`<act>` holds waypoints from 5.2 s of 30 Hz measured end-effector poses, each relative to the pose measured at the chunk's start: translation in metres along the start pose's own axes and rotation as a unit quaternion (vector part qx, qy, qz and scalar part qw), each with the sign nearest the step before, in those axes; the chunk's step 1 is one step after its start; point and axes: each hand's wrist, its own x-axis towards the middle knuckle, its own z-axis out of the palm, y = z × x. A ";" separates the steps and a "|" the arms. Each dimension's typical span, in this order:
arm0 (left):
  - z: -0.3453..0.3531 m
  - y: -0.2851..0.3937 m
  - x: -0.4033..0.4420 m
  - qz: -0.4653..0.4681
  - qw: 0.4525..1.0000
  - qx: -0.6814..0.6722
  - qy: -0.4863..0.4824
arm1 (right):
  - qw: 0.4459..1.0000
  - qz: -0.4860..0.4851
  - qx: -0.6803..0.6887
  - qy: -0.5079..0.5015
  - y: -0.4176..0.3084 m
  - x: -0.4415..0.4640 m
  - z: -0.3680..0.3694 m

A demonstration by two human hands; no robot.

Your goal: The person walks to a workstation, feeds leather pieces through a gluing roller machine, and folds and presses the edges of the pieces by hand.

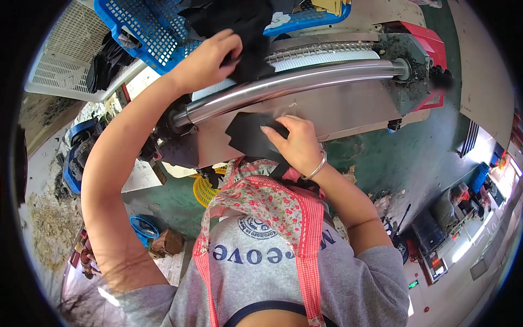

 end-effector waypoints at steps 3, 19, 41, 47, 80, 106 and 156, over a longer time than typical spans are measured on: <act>-0.001 -0.001 -0.001 0.075 0.995 0.061 0.016 | 0.997 0.066 -0.045 -0.005 0.003 0.002 0.005; 0.009 -0.001 -0.008 0.095 0.993 0.065 -0.022 | 0.986 0.110 -0.099 -0.078 -0.009 0.010 -0.006; -0.004 0.003 -0.010 0.075 0.991 0.104 -0.030 | 0.966 0.155 0.191 -0.077 -0.017 -0.047 0.013; -0.057 0.061 -0.086 0.156 0.971 0.076 0.164 | 0.974 0.148 0.112 -0.127 -0.019 -0.080 0.026; 0.241 0.001 -0.297 -0.229 0.875 0.026 0.426 | 0.876 -0.281 -0.370 -0.130 0.098 -0.037 0.223; 0.229 0.137 -0.208 -0.260 0.736 -0.611 0.129 | 0.913 -0.302 -0.264 0.070 -0.016 -0.121 0.055; 0.171 0.200 -0.216 -0.259 0.619 -0.605 0.430 | 0.923 0.117 0.336 -0.145 -0.025 -0.121 0.038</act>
